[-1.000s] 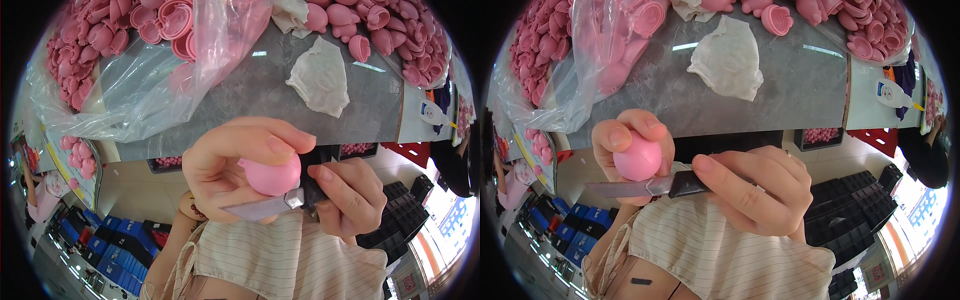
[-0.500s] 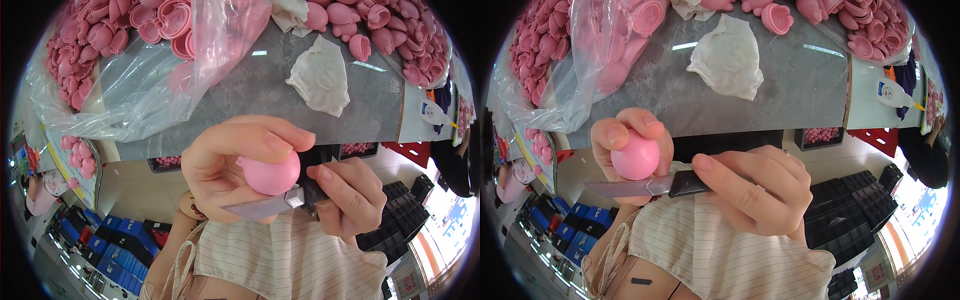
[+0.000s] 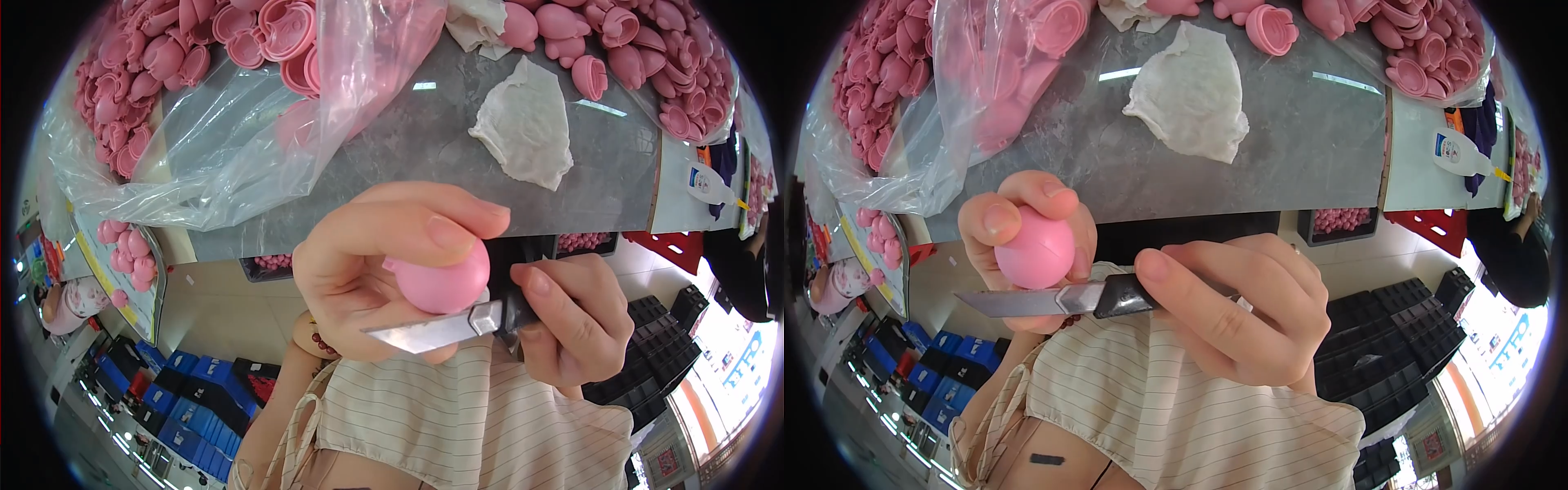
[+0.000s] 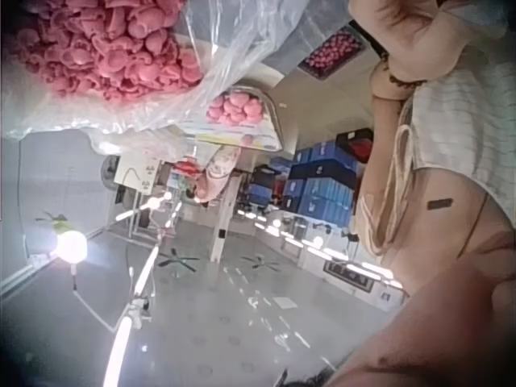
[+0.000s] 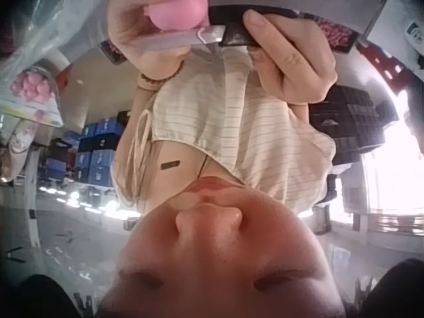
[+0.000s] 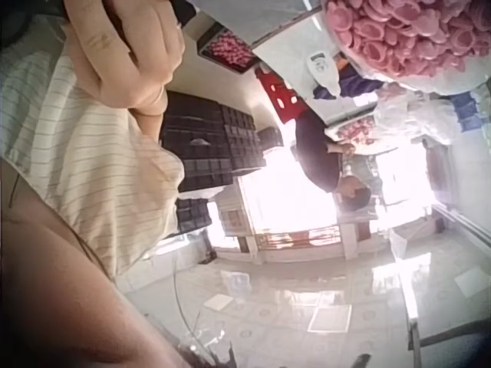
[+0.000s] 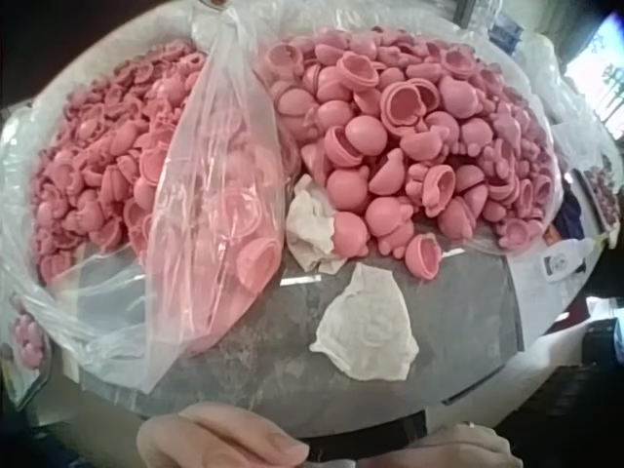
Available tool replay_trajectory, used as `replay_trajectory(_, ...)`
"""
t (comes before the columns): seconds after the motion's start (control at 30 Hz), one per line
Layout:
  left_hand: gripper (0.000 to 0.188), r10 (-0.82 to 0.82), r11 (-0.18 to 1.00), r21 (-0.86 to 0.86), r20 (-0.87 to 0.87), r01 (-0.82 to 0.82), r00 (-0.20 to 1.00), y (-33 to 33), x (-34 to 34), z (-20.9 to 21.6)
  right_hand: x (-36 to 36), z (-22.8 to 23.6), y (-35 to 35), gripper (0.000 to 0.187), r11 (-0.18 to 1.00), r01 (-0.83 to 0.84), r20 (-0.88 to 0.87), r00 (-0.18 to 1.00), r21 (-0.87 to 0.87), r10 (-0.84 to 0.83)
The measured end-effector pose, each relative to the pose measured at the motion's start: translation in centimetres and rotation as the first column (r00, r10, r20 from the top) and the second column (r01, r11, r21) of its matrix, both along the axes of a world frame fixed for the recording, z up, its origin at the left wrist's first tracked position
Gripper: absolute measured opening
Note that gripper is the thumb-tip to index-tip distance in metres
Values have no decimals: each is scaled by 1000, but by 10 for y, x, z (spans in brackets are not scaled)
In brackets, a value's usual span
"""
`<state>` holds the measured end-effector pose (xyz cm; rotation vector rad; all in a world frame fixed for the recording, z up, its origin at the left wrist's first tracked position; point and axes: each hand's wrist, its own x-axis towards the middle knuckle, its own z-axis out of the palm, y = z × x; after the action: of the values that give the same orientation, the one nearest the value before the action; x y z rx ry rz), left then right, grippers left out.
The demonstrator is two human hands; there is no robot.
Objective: Trimming excess plastic flashing from molded pink toy components using a craft knife.
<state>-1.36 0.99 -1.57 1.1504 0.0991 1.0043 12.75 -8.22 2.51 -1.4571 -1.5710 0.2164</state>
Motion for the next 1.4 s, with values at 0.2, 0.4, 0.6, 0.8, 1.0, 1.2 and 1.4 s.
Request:
replay_trajectory(0.2,53,-14,1000,11,-6,14,1000,1,-3,0,0,0,-1,44,999,-35,-47,998,-33,33)
replay_trajectory(0.4,54,-29,1000,2,-9,29,1000,2,-3,0,1,-5,1,47,999,2,-22,1000,44,-1)
replay_trajectory(0.6,55,-36,999,-16,-14,36,999,1,-4,0,-1,-1,0,46,999,-26,-62,998,-36,24)
replay_trajectory(0.8,57,12,998,60,-62,-8,998,0,-6,3,-1,2,-1,43,999,-21,-58,998,-50,18)
replay_trajectory(1.0,57,25,997,76,-73,-19,997,-1,-6,2,-1,-5,-1,43,999,29,-12,1000,46,-28)
replay_trajectory(1.2,56,25,997,71,-75,-19,997,-1,-6,2,1,-2,0,43,1000,-21,-33,999,-12,21)
replay_trajectory(1.4,55,26,998,66,-77,-21,997,0,-6,2,-1,-1,-1,42,999,-28,-67,997,-44,25)
